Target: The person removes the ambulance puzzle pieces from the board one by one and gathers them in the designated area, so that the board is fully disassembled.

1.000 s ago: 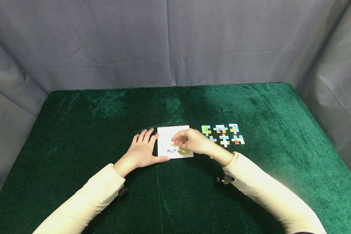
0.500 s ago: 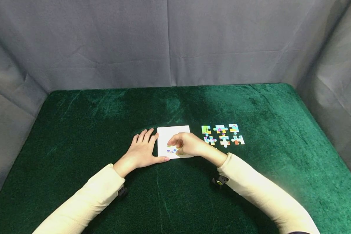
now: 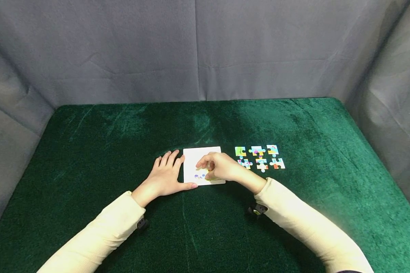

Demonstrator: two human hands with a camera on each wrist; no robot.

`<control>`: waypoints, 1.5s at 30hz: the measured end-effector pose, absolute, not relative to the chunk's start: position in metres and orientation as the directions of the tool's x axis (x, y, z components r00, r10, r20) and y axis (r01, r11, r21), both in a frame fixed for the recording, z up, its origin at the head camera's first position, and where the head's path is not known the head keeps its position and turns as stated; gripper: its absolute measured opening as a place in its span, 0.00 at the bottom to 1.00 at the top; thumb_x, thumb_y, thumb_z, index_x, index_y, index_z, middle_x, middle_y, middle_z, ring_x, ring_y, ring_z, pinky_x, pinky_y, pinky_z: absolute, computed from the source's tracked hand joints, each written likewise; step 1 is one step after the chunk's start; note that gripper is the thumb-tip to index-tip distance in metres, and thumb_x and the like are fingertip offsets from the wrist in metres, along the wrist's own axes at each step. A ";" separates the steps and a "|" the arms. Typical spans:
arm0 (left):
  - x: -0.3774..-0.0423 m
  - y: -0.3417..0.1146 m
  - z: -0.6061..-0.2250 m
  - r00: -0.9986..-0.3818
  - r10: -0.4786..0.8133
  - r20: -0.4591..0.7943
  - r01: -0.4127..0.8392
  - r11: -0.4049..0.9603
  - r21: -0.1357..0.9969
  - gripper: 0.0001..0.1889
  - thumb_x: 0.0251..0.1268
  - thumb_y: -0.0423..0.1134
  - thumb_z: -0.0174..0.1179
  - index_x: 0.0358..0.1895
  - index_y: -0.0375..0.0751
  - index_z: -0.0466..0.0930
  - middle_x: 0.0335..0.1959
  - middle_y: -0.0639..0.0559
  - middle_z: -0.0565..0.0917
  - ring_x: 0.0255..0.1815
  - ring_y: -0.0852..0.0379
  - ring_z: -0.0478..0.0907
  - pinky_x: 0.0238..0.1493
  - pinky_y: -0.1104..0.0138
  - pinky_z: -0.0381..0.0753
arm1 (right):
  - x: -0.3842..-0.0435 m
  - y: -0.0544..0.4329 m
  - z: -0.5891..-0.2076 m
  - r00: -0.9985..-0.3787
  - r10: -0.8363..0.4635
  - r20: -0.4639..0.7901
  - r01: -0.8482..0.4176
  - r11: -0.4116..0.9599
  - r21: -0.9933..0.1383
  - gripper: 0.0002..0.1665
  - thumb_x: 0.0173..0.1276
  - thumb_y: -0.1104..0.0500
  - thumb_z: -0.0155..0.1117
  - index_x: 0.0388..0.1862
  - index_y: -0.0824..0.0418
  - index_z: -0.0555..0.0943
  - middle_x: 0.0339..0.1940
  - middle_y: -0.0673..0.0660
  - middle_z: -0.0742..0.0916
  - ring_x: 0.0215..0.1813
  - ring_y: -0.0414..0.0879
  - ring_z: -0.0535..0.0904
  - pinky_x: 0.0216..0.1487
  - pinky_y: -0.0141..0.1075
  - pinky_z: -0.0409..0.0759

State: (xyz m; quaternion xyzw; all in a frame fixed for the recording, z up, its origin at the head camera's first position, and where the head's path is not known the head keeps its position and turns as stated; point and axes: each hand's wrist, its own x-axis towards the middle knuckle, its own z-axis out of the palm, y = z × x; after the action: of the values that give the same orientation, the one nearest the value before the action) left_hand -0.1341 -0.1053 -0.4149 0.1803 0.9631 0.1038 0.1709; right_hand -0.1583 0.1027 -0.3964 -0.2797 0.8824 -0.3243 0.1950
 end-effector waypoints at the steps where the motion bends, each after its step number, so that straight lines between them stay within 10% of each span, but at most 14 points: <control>1: -0.134 -0.105 -0.415 -0.877 0.382 -0.292 0.312 0.914 0.260 0.52 0.56 0.72 0.54 0.74 0.37 0.53 0.77 0.36 0.50 0.77 0.35 0.45 0.73 0.40 0.47 | -0.158 0.104 -0.396 -0.770 -0.617 -0.162 -0.368 0.637 -0.678 0.19 0.53 0.71 0.70 0.45 0.63 0.84 0.39 0.58 0.83 0.31 0.40 0.73 0.35 0.26 0.70; 45: -0.135 -0.105 -0.416 -0.877 0.374 -0.301 0.303 0.917 0.259 0.52 0.55 0.72 0.54 0.74 0.38 0.52 0.77 0.36 0.49 0.77 0.35 0.44 0.73 0.40 0.47 | -0.166 0.103 -0.394 -0.767 -0.600 -0.225 -0.321 0.664 -0.675 0.06 0.65 0.65 0.62 0.37 0.64 0.85 0.28 0.56 0.86 0.30 0.40 0.75 0.36 0.27 0.69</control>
State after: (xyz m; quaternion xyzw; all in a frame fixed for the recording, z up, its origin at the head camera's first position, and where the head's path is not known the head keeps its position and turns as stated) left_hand -0.1349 -0.1047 -0.4160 0.1756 0.9634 0.1023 0.1747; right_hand -0.1662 0.1029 -0.3938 -0.2603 0.8851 -0.3165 0.2204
